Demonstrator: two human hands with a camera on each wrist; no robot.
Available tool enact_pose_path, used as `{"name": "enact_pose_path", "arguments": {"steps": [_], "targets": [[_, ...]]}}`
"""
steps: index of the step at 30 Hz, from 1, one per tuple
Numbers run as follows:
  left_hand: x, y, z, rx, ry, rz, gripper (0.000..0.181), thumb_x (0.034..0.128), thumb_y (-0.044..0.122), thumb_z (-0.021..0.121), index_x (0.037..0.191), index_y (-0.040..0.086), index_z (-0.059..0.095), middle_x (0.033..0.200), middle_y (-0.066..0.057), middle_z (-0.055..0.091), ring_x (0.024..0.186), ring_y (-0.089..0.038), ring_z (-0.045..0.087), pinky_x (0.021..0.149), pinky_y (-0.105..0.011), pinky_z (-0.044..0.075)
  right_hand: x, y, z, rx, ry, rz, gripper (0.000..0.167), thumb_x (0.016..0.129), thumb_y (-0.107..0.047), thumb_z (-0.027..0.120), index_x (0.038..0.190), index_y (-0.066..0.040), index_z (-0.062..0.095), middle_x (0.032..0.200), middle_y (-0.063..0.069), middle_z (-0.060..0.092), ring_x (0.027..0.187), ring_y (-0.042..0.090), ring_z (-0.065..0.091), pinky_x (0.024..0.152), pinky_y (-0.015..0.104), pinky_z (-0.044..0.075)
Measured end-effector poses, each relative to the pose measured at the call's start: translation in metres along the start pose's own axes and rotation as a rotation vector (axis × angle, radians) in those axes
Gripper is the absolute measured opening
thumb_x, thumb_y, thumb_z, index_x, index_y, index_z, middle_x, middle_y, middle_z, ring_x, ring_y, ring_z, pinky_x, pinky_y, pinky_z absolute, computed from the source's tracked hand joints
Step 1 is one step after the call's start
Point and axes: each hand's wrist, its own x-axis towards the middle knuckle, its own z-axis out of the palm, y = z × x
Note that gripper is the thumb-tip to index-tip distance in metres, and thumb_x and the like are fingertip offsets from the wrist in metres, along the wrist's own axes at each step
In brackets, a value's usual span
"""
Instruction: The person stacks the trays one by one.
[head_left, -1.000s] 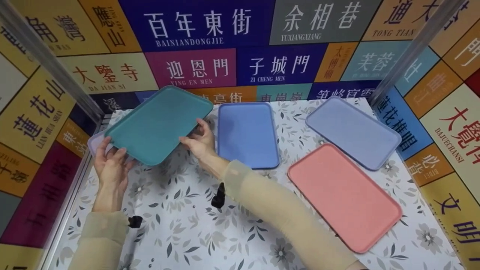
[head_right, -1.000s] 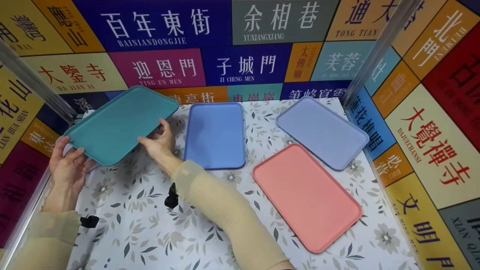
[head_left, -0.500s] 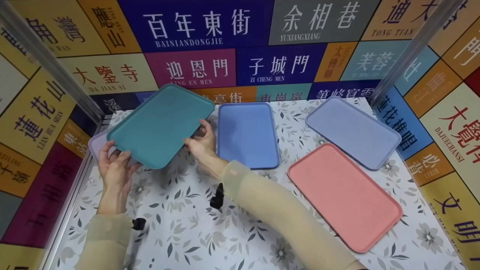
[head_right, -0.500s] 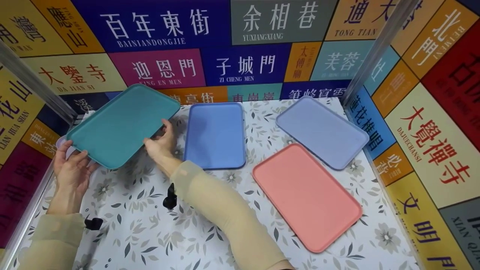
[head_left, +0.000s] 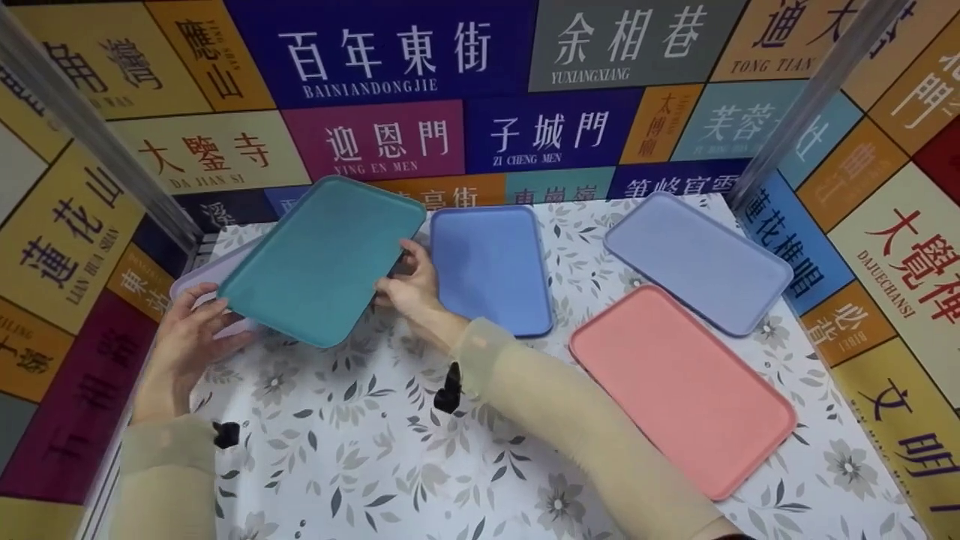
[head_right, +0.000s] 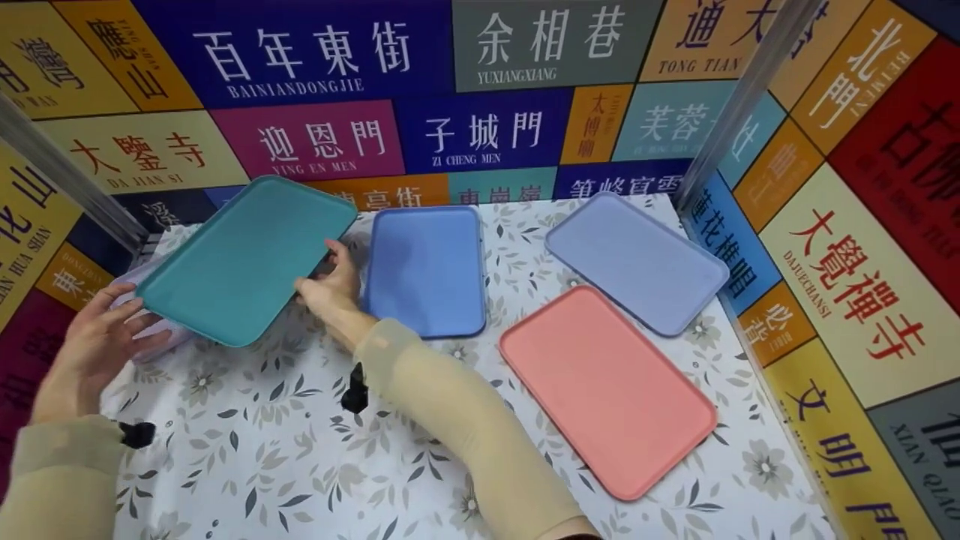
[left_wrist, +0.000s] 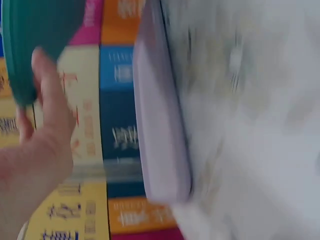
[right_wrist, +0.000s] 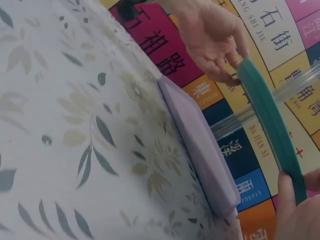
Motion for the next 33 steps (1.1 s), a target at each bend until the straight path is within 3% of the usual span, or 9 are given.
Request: {"name": "enact_pose_path", "arguments": {"steps": [2,6,10,15,17,20,28,33], "targets": [[0.005,0.013,-0.009,0.163,-0.104,-0.078,0.018,0.1164,0.009,0.057,0.129,0.021,0.06,0.109,0.001,0.081,0.098,-0.019,0.081,0.084,-0.041,0.072,0.003,0.0,-0.006,-0.017,-0.019,0.002,0.088,0.088,0.019,0.07,0.166,-0.019,0.052,0.162,0.019,0.042,0.086,0.018,0.062,0.07,0.036,0.068],[0.016,0.034,-0.016,0.376,-0.261,-0.175,0.022,0.1188,0.013,0.053,0.139,0.021,0.06,0.118,0.003,0.082,0.105,-0.017,0.082,0.091,-0.043,0.071,0.008,0.001,-0.017,-0.031,-0.062,0.014,0.089,0.087,0.02,0.07,0.165,-0.019,0.053,0.163,0.018,0.044,0.086,0.017,0.063,0.072,0.039,0.069],[0.03,0.046,-0.011,0.506,-0.297,-0.245,0.037,0.118,0.014,0.056,0.151,0.03,0.055,0.129,0.011,0.081,0.112,-0.013,0.081,0.094,-0.041,0.069,0.011,0.006,-0.025,-0.047,-0.126,0.027,0.088,0.087,0.018,0.071,0.164,-0.02,0.054,0.158,0.016,0.045,0.084,0.016,0.063,0.07,0.038,0.068],[0.039,0.052,-0.005,0.654,-0.331,-0.326,0.074,0.1151,0.013,0.062,0.178,0.033,0.028,0.142,0.017,0.076,0.128,-0.008,0.075,0.1,-0.036,0.065,0.012,0.009,-0.028,-0.057,-0.2,0.026,0.087,0.084,0.02,0.071,0.162,-0.017,0.057,0.148,0.015,0.049,0.081,0.016,0.067,0.061,0.03,0.065],[0.041,0.053,-0.005,0.662,-0.351,-0.342,0.082,0.1143,0.011,0.062,0.181,0.032,0.019,0.145,0.017,0.074,0.131,-0.009,0.074,0.101,-0.036,0.065,0.012,0.007,-0.03,-0.058,-0.228,0.033,0.087,0.084,0.021,0.071,0.161,-0.017,0.058,0.15,0.016,0.05,0.081,0.017,0.069,0.061,0.031,0.065],[0.043,0.053,-0.005,0.624,-0.369,-0.347,0.086,0.1133,0.008,0.062,0.181,0.034,0.017,0.145,0.015,0.074,0.131,-0.01,0.074,0.103,-0.039,0.066,0.013,0.006,-0.032,-0.073,-0.265,0.046,0.089,0.083,0.021,0.073,0.162,-0.018,0.058,0.16,0.02,0.047,0.082,0.018,0.071,0.064,0.032,0.066],[0.046,0.043,-0.003,0.55,-0.407,-0.295,0.08,0.113,0.001,0.058,0.179,0.027,0.022,0.142,0.01,0.077,0.124,-0.012,0.076,0.101,-0.042,0.067,0.021,0.002,-0.041,-0.102,-0.302,0.056,0.088,0.084,0.02,0.071,0.163,-0.016,0.057,0.164,0.023,0.046,0.077,0.016,0.068,0.067,0.034,0.067],[0.05,0.039,0.003,0.54,-0.408,-0.268,0.077,0.1126,-0.001,0.058,0.177,0.026,0.025,0.142,0.009,0.076,0.124,-0.012,0.076,0.1,-0.041,0.068,0.028,-0.003,-0.05,-0.116,-0.322,0.074,0.09,0.086,0.02,0.07,0.167,-0.017,0.054,0.169,0.022,0.045,0.08,0.015,0.07,0.086,0.047,0.072]]}}
